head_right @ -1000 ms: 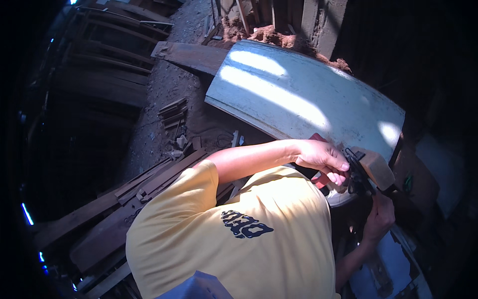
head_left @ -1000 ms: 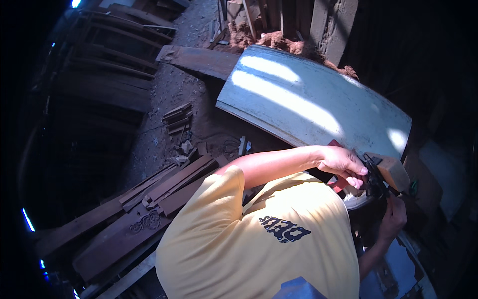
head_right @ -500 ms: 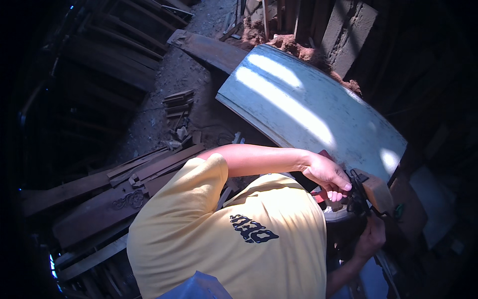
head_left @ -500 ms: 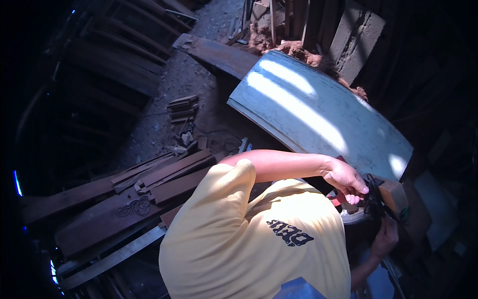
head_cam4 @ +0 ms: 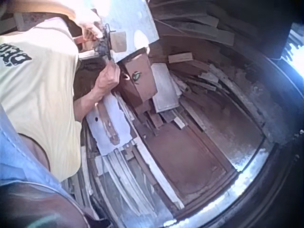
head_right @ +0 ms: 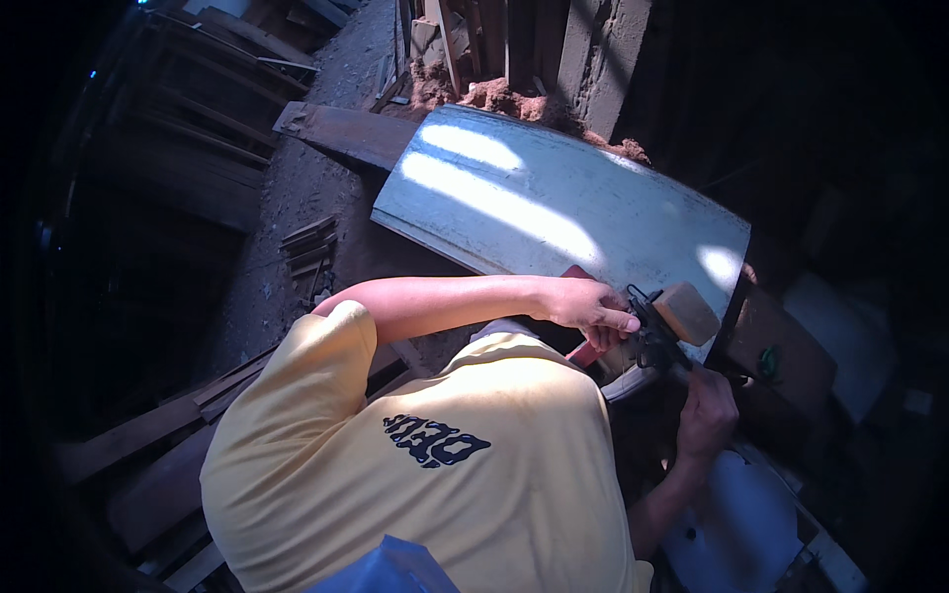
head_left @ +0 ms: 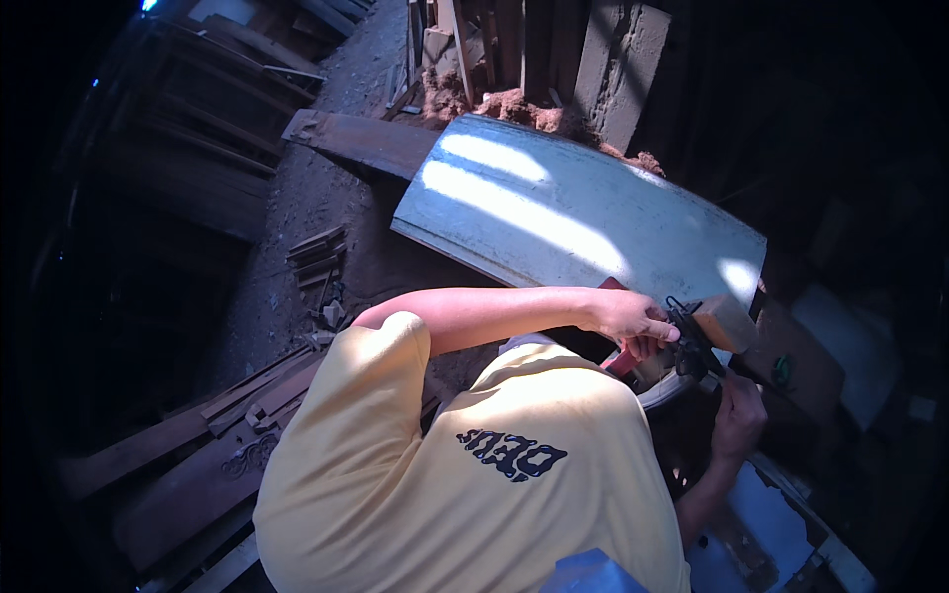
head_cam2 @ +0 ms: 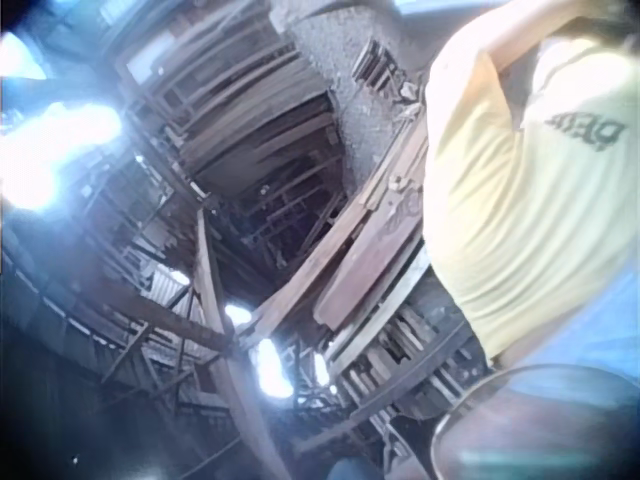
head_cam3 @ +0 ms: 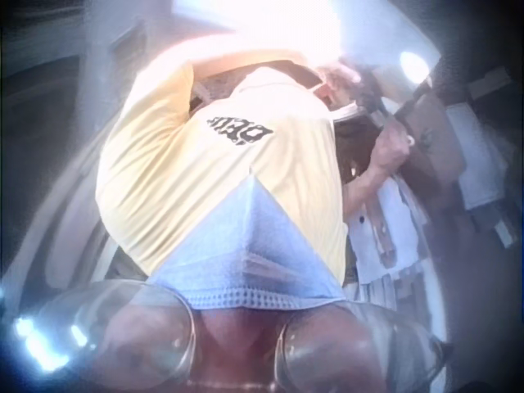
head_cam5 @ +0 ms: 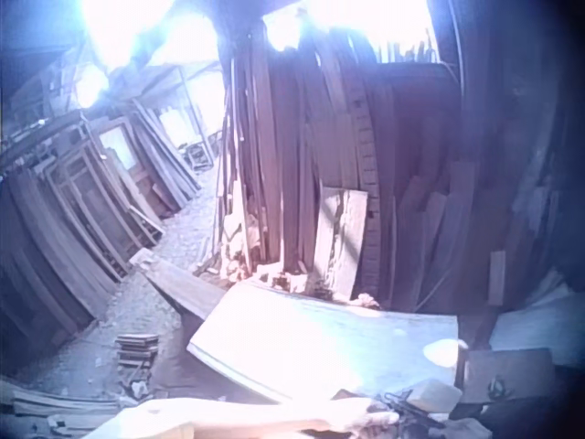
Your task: The person cuts a wooden panel using a circular saw, measures with a tape measure, attaches a guide fence to the saw, and cuts another curved wooden panel before moving the wooden pieces by hand.
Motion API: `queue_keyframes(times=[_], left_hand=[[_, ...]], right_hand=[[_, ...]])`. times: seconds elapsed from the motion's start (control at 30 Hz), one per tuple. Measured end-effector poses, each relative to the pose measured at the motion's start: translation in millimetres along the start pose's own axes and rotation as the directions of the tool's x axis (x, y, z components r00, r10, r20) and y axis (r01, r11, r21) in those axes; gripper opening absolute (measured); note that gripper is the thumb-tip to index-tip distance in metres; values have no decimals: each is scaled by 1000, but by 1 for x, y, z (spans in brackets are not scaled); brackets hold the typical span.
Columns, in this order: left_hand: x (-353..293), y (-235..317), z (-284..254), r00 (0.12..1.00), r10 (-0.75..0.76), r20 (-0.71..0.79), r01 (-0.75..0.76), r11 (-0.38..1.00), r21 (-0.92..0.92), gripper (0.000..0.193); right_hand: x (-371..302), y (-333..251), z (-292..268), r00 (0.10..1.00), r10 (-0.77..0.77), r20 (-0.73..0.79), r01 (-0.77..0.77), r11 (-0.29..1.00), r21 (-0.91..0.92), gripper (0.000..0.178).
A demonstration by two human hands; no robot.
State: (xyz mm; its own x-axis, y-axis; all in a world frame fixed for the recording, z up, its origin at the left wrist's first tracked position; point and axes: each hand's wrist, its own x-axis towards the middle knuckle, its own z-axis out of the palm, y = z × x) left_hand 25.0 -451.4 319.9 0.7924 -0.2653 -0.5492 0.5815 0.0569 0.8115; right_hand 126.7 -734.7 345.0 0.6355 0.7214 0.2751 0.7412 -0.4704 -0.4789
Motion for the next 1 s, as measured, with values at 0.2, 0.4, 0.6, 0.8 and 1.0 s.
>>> queue_keyframes(times=[0.2,0.4,0.6,0.8,1.0], left_hand=[[6,-1,-7,1000,6,-12,-6,1000,-29,55],[22,0,10,987,23,-159,-33,998,-61,47],[45,19,57,924,103,-368,-140,987,-75,49],[50,56,91,874,117,-472,-259,933,-249,45],[26,106,103,880,222,-419,-404,814,-418,39]], right_hand=[[-16,-27,17,905,-24,-424,-83,969,-231,33],[-96,-39,58,929,263,-259,-180,935,305,16],[-138,-23,116,837,376,397,-541,676,501,56],[-120,-26,161,862,504,50,-434,683,588,79],[-65,-1,135,916,389,-101,-43,344,938,55]])
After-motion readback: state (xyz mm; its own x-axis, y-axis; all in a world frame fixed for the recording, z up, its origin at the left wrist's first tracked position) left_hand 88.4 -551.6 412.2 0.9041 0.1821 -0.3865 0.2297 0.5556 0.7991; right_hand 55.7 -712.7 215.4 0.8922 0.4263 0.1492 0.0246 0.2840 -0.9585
